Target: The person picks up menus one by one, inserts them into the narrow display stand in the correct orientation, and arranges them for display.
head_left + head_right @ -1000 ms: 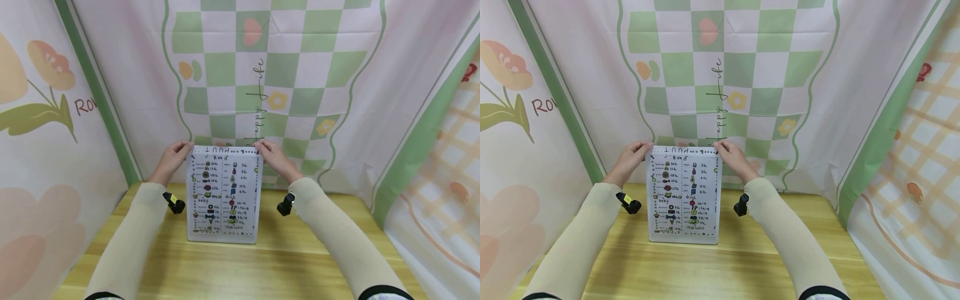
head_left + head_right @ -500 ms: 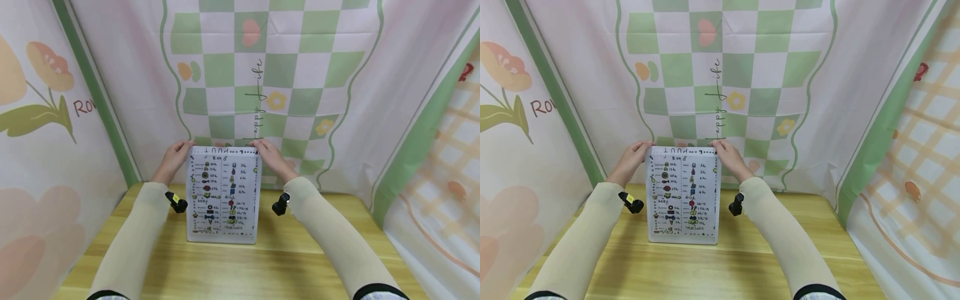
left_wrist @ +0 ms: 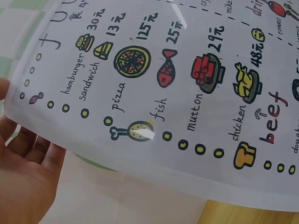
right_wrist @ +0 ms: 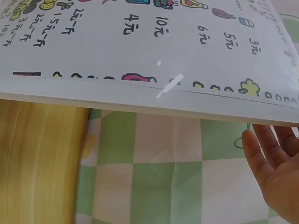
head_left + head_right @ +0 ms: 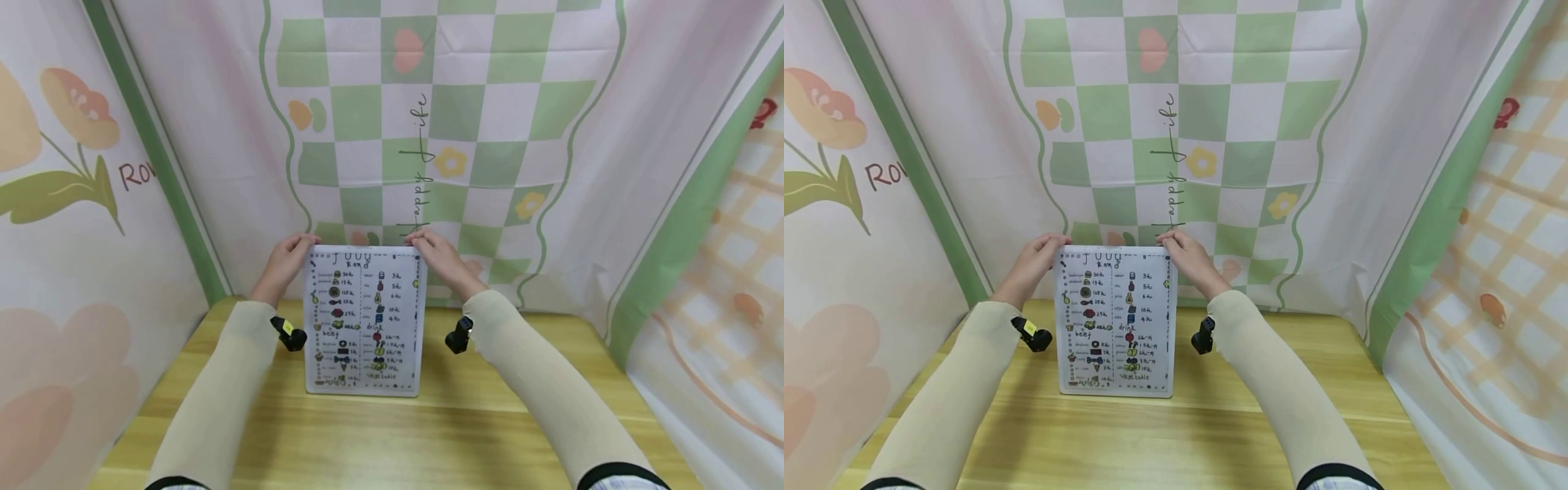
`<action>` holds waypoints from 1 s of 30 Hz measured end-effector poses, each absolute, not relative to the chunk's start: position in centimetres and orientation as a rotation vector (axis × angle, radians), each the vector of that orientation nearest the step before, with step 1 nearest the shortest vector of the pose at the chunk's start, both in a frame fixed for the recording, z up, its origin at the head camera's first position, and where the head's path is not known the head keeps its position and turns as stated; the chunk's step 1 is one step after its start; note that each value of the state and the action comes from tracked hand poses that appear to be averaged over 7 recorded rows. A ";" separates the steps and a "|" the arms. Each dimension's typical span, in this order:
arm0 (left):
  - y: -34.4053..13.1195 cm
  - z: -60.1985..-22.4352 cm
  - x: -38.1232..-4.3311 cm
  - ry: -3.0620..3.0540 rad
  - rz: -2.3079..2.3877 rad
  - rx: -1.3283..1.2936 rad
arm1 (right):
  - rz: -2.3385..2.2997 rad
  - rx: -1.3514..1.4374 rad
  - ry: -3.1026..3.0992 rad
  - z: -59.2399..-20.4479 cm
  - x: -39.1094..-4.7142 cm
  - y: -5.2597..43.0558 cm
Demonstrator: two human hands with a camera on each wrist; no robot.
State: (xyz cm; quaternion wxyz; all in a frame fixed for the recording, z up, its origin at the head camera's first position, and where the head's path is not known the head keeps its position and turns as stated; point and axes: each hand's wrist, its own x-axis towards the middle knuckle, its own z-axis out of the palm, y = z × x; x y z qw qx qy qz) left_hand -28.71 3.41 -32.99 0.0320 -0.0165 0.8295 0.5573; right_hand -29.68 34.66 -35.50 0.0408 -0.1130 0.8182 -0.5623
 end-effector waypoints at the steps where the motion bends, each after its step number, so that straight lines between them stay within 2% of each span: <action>1: 3.4 -33.1 -28.7 2.551 1.718 -0.054 | -1.721 -0.347 2.501 -35.6 -29.7 34.6; 30: 3.0 -33.8 -28.2 2.510 1.745 -0.060 | -1.715 -0.394 2.449 -37.0 -29.2 35.5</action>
